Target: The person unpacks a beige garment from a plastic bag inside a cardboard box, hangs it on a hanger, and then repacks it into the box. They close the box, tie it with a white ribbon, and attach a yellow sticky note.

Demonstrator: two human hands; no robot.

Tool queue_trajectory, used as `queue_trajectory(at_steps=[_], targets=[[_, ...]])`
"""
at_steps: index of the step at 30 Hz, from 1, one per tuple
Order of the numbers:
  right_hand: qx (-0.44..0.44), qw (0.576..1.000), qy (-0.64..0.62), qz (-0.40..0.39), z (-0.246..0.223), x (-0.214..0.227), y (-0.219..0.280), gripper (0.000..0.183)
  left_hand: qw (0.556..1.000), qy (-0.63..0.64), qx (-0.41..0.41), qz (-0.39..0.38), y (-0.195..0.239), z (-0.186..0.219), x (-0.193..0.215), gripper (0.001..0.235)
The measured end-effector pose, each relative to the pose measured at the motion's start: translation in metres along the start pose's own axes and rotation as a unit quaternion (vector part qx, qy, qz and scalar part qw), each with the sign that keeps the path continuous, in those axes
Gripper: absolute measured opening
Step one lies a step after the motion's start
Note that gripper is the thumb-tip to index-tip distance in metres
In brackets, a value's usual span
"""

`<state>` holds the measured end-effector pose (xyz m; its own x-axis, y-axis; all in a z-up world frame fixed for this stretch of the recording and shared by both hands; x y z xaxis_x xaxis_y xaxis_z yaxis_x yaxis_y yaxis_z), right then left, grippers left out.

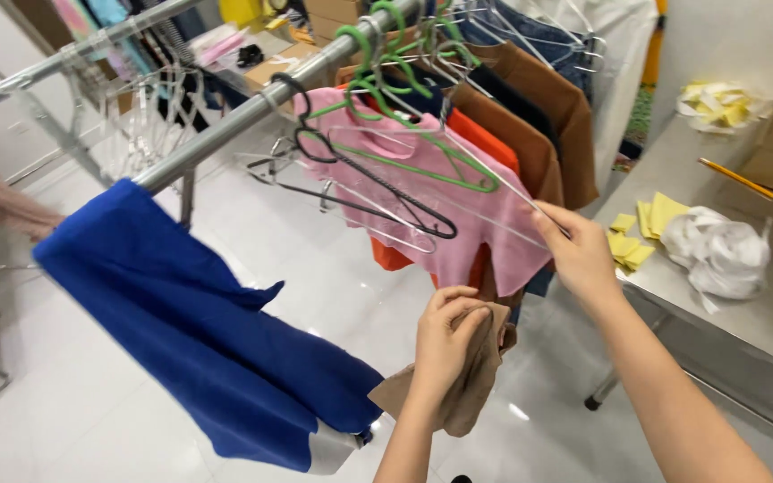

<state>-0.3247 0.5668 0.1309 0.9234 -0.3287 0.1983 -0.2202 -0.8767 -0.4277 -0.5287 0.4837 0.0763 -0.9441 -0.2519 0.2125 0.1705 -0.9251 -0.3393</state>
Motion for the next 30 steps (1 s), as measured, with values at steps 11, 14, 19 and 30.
queue_trajectory(at_steps=[11,14,19,30], targets=[[-0.339,0.918,-0.195,0.061,0.201,0.227,0.209,0.036,0.966,0.091,0.143,-0.194,0.024,0.004,-0.194,0.015],[-0.385,0.914,-0.124,0.023,0.178,0.245,0.203,0.042,0.970,0.020,0.121,-0.211,0.026,0.015,-0.213,0.018],[-0.360,0.913,-0.195,-0.001,0.128,0.246,0.146,0.047,0.975,0.042,0.055,-0.209,0.028,0.014,-0.219,0.017],[-0.223,0.924,0.211,-0.229,0.014,0.147,0.007,0.041,0.997,0.023,0.035,-0.059,0.024,-0.013,-0.107,0.012]])
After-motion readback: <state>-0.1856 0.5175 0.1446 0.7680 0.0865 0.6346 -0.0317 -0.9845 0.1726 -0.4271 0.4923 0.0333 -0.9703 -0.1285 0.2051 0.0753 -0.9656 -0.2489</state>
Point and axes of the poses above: each hand's wrist, its own y-axis away from the middle knuckle, its own x-axis out of the back of the hand, z = x × y, the point moved 3 cm from there along -y, towards the middle knuckle, and after that the axes turned 7 degrees about z, right-handed, at the moved point
